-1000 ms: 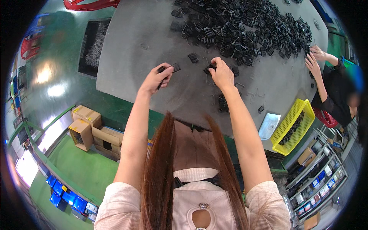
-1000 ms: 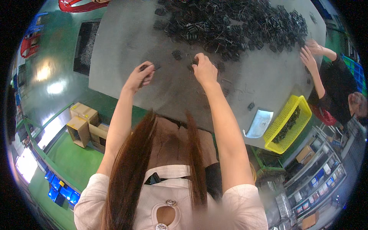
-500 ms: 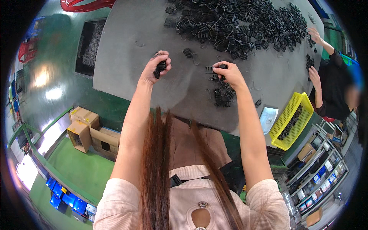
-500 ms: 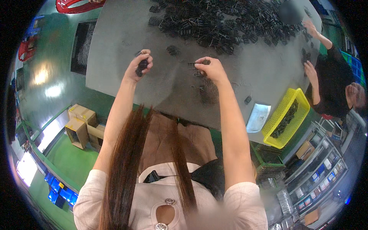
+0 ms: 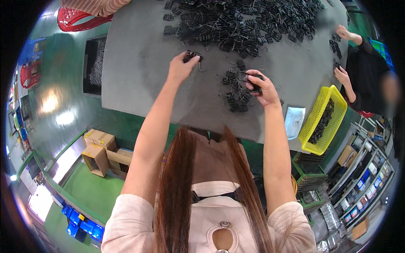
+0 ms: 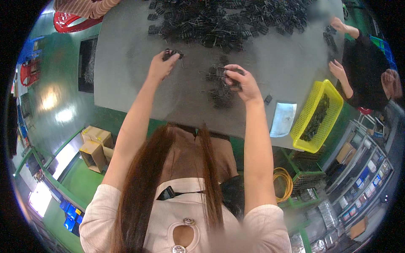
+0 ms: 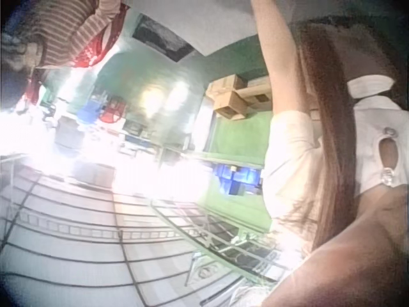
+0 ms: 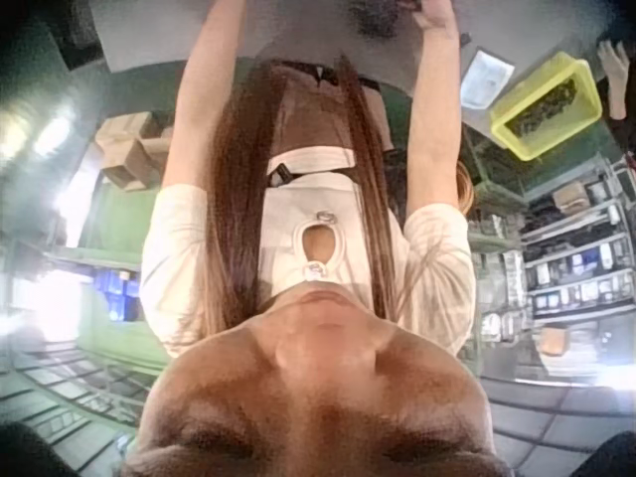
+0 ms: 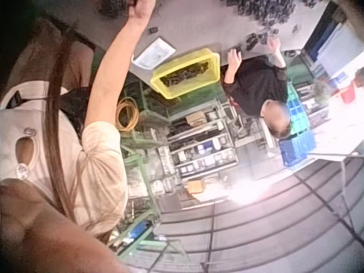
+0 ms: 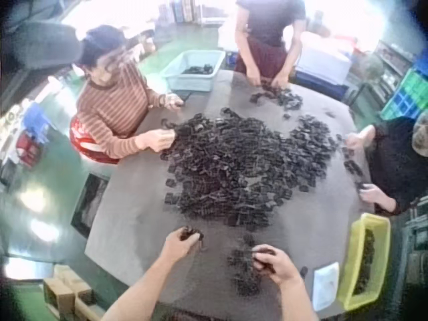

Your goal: The person repeatedly picks small black plastic clips and metal hooks from a large pile on a table, joins them by hand, and places the assembled units into a yellow basket. The person occasionally sweeps loose hooks aside to access more clips.

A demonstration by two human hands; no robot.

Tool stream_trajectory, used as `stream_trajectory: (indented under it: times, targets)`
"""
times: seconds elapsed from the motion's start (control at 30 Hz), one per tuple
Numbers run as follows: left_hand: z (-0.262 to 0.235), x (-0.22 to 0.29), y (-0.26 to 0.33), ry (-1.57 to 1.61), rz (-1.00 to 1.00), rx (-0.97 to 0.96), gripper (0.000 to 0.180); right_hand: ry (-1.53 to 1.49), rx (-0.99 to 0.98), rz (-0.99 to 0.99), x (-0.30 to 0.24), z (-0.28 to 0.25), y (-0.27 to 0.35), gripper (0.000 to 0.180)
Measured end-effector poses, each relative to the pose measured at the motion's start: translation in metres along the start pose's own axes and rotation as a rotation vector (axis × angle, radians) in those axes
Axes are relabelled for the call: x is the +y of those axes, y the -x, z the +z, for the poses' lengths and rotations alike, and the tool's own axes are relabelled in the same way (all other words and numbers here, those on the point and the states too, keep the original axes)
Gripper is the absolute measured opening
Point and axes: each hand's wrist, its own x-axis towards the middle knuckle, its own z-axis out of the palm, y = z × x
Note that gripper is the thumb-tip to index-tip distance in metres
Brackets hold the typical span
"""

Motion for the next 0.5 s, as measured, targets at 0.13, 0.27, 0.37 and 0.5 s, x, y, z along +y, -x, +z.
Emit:
stream_trajectory:
  times: [0.13,0.27,0.37,0.5]
  targets:
    - [-0.012,0.009,0.0,0.343,-0.448,-0.22,0.022,-0.428,-0.208,-0.106,-0.001,-0.033,0.019,0.024]
    - [-0.003,0.017,0.013,0.491,-0.473,-0.448,0.017,-0.421,-0.203,-0.13,-0.001,-0.059,0.041,0.028]
    - [0.018,0.022,0.023,0.336,-0.455,-0.432,0.018,-0.148,-0.033,-0.173,-0.008,-0.089,0.06,0.025]
    - [0.046,0.033,0.034,0.33,-0.434,-0.371,0.021,0.779,0.527,-0.112,-0.001,-0.176,0.075,0.032]
